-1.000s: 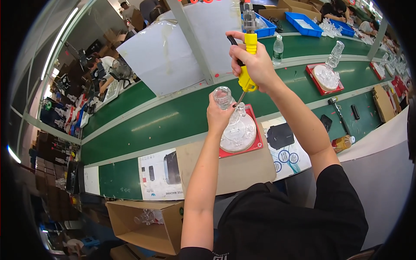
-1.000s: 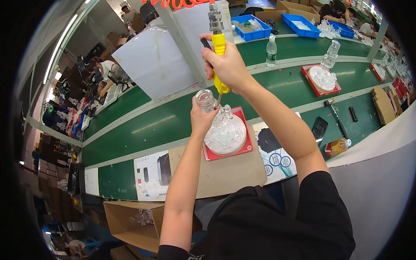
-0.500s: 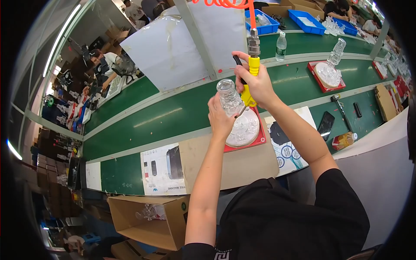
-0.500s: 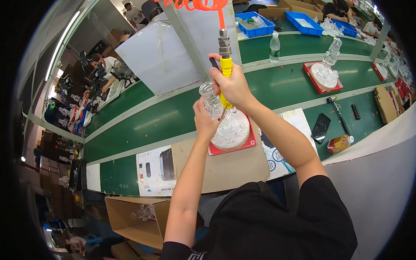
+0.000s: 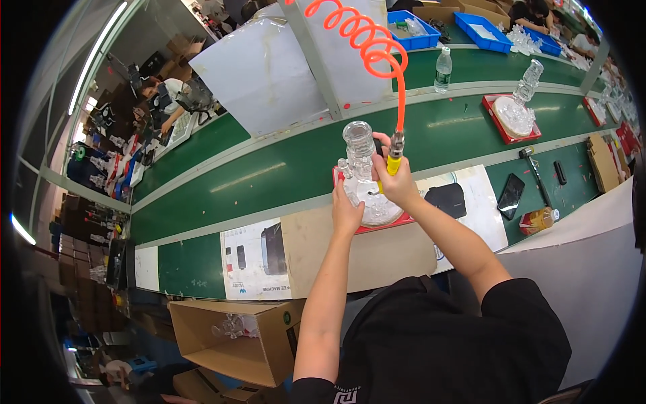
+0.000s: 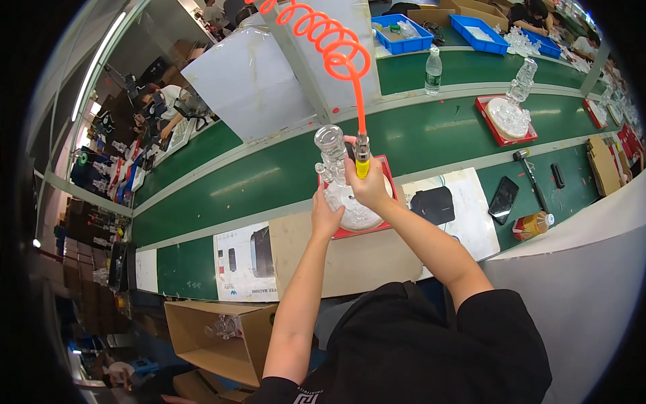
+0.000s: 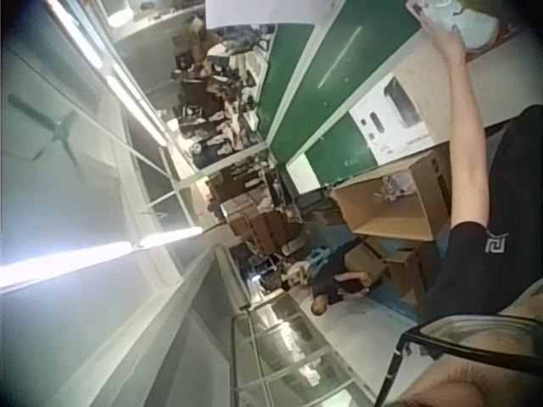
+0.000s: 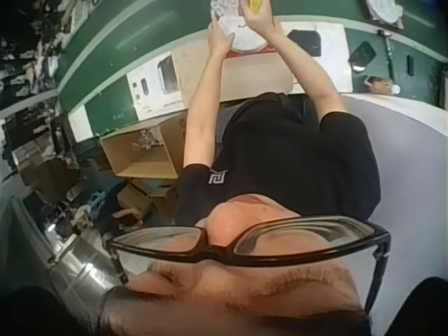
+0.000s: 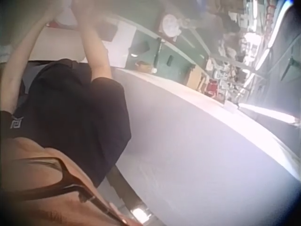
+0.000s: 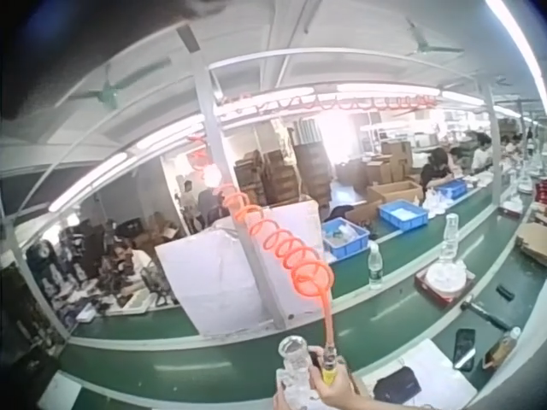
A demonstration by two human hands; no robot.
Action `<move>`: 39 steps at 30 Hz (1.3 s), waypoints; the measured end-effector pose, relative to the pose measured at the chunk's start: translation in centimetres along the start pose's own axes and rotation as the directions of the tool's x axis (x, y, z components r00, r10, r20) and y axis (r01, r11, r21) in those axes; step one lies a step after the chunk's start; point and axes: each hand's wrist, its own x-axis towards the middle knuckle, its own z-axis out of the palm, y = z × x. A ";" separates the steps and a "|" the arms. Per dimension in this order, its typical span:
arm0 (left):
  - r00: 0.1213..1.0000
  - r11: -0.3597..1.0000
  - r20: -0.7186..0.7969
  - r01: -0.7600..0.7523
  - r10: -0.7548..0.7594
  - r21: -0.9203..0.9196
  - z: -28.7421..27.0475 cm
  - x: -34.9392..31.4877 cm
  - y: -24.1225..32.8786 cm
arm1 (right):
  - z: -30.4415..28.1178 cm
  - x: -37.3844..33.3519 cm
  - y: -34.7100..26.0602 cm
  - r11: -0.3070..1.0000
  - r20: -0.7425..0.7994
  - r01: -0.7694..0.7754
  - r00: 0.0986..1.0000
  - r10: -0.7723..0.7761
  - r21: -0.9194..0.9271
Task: Cleaning glass lighting fixtures using a compressed air duster and packing them into boxes on a factory assembly line.
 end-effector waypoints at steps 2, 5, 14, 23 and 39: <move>1.000 1.000 -0.007 -0.015 0.015 0.020 0.3 -0.1 -1.1 | 0.5 -0.6 1.6 0.999 0.009 0.001 1.000 -0.001 0.038; 0.999 0.999 -0.009 -0.032 0.032 0.027 0.4 -0.5 -1.0 | 0.7 -1.6 3.3 0.998 -0.061 0.046 0.997 -0.043 0.045; 0.998 1.000 0.062 0.014 -0.014 0.007 0.4 -1.5 -0.1 | 0.1 -2.8 6.8 0.998 -0.187 0.048 0.982 -0.041 0.038; 0.994 1.000 0.104 0.013 -0.015 0.017 0.4 -1.4 -0.3 | 1.7 -3.4 7.2 0.997 -0.343 0.079 0.937 -0.071 0.007; 0.994 1.000 0.106 -0.013 0.011 0.025 0.7 -1.5 -1.0 | -3.1 -1.8 3.8 0.985 -0.497 0.172 0.857 -0.135 0.028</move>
